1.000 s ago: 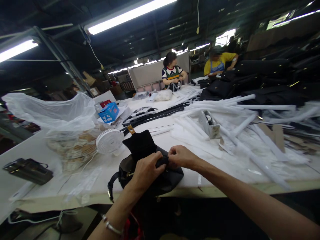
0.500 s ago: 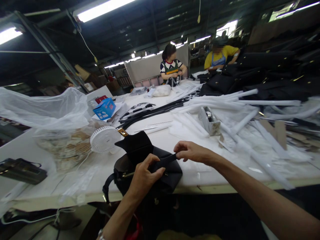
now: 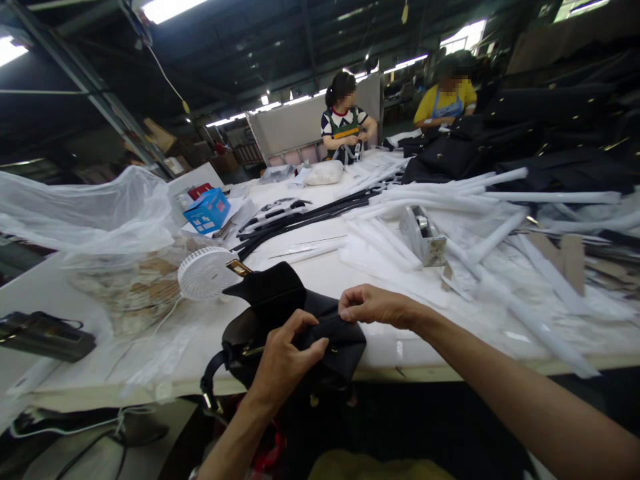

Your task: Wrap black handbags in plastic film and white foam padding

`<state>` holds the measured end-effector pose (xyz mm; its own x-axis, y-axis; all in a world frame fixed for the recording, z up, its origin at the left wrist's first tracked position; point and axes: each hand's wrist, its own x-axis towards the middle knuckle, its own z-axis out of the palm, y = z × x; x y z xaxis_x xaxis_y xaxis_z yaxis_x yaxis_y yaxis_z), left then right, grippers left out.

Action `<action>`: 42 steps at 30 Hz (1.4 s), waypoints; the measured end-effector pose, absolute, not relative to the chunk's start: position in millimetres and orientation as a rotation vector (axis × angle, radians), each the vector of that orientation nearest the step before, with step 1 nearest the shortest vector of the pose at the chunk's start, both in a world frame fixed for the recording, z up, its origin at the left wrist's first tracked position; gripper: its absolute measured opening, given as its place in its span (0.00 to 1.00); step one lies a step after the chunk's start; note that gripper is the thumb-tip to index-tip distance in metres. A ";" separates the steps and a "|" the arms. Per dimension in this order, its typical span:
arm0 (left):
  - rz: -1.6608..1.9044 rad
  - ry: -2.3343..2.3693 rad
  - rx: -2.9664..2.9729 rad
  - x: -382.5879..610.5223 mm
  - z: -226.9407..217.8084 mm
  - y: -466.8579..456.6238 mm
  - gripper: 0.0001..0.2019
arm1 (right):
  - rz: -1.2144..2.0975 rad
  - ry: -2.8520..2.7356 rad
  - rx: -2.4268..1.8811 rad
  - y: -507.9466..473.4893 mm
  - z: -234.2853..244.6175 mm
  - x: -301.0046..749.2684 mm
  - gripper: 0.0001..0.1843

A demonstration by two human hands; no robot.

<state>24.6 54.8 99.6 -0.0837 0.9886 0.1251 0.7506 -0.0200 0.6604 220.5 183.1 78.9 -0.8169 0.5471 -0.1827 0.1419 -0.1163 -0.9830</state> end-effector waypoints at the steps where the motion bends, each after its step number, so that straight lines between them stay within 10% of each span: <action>1: 0.847 1.873 1.806 24.7 99.2 54.7 0.06 | 2.017 -1.868 -0.777 184.2 79.2 224.5 0.13; 42: 0.694 1.960 1.610 30.4 129.5 50.9 0.08 | 1.692 -1.892 -1.009 141.6 91.6 199.1 0.07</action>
<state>30.4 50.9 129.5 -0.1704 0.9834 -0.0628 0.7247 0.1683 0.6682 199.1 141.6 91.6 -0.6556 0.7374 -0.1625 0.2432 0.0025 -0.9700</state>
